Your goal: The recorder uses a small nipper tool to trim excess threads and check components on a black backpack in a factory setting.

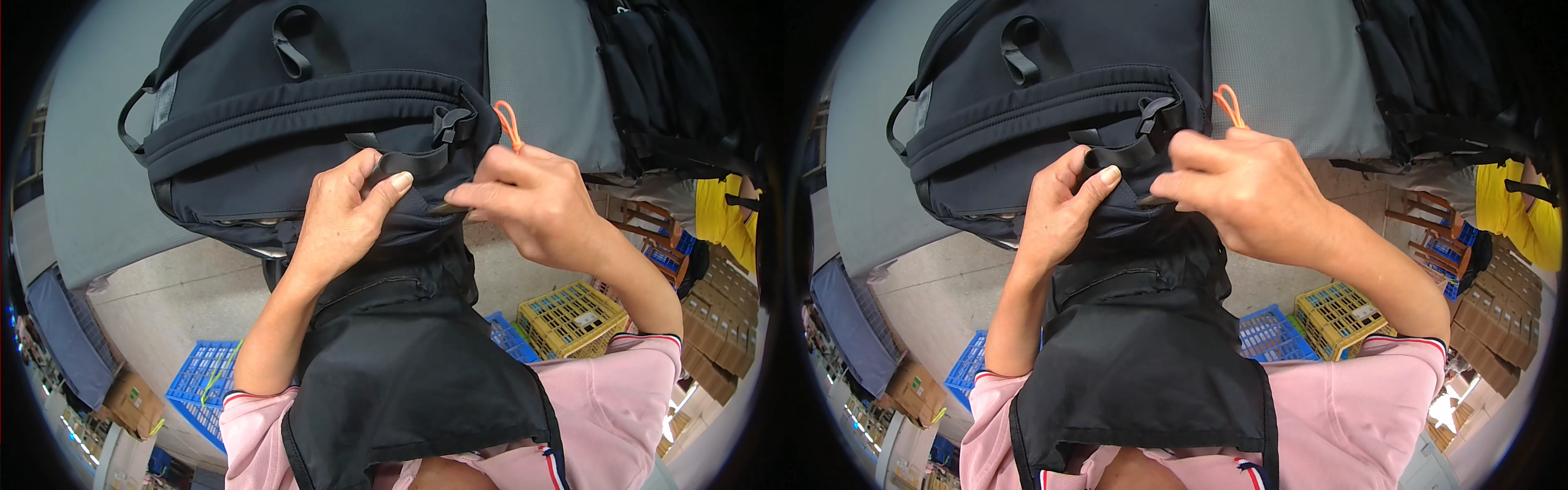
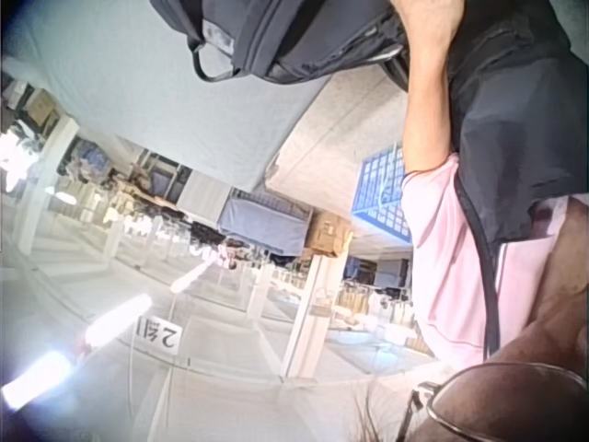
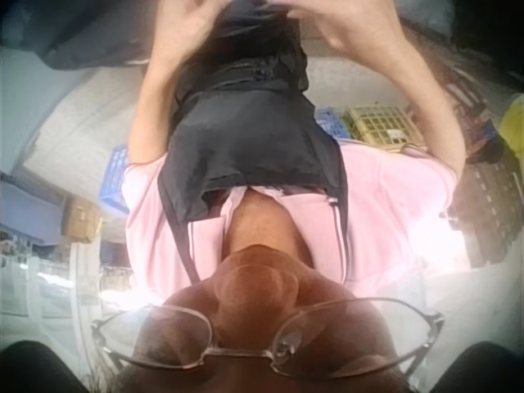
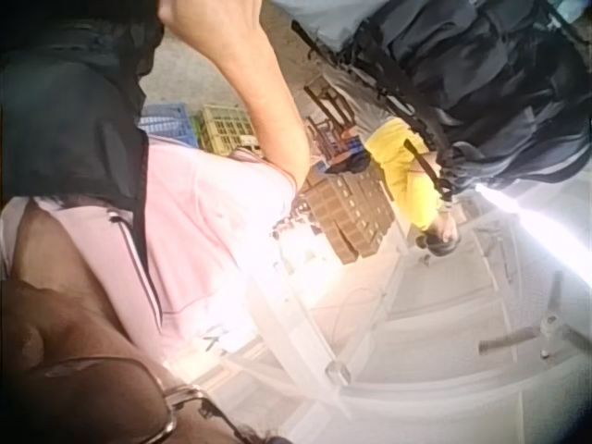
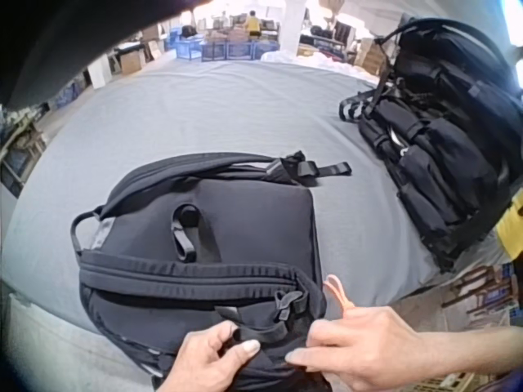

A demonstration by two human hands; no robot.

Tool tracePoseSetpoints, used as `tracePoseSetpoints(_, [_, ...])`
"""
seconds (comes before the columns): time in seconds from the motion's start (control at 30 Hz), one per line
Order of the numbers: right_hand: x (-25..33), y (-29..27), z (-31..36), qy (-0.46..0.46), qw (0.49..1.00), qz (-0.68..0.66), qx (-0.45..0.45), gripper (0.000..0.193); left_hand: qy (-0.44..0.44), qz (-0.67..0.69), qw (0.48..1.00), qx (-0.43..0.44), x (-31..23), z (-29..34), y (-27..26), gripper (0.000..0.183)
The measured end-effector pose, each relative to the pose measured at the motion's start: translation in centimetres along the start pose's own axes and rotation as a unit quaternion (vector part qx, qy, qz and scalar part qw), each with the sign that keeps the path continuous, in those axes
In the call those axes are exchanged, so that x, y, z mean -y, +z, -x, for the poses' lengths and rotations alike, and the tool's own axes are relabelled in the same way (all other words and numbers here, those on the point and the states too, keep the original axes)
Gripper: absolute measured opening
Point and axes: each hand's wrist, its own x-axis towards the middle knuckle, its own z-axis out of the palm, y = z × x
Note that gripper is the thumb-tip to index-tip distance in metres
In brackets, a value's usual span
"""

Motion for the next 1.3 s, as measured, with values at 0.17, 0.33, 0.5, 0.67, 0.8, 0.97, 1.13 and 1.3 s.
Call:
tracePoseSetpoints(0.17, [0.0,-0.8,-0.1,0.023,0.999,-0.028,-0.039,0.027,0.005,0.003,1.000,0.000,0.1,0.1,0.0,0.023])
tracePoseSetpoints(0.33, [0.1,-1.5,-1.1,-0.025,0.997,0.062,0.032,0.027,-0.009,0.021,1.000,-0.003,0.1,0.1,0.2,0.022])
tracePoseSetpoints(0.5, [0.0,-2.0,-1.5,-0.043,0.996,0.047,0.066,0.026,-0.007,0.012,1.000,-0.004,-0.2,0.2,0.2,0.022])
tracePoseSetpoints(0.67, [-0.6,-1.7,-1.5,-0.059,0.996,0.033,0.062,0.025,-0.006,-0.007,1.000,0.003,0.0,0.0,0.0,0.022])
tracePoseSetpoints(0.8, [-0.4,-1.9,-1.9,-0.085,0.993,0.039,0.077,0.019,-0.004,0.003,1.000,0.002,-0.1,0.1,0.1,0.022])
tracePoseSetpoints(0.97, [0.0,-1.5,-1.7,-0.140,0.983,0.093,0.067,0.015,0.002,0.005,1.000,0.004,-0.2,0.2,0.2,0.022])
tracePoseSetpoints(1.13, [-0.2,0.6,-0.2,-0.085,0.996,0.036,-0.006,0.017,0.004,0.018,1.000,-0.002,0.4,0.1,0.2,0.023])
tracePoseSetpoints(1.3, [0.1,-0.1,0.2,0.066,0.993,-0.093,-0.024,0.031,0.005,0.011,1.000,-0.006,0.3,0.2,0.2,0.024])
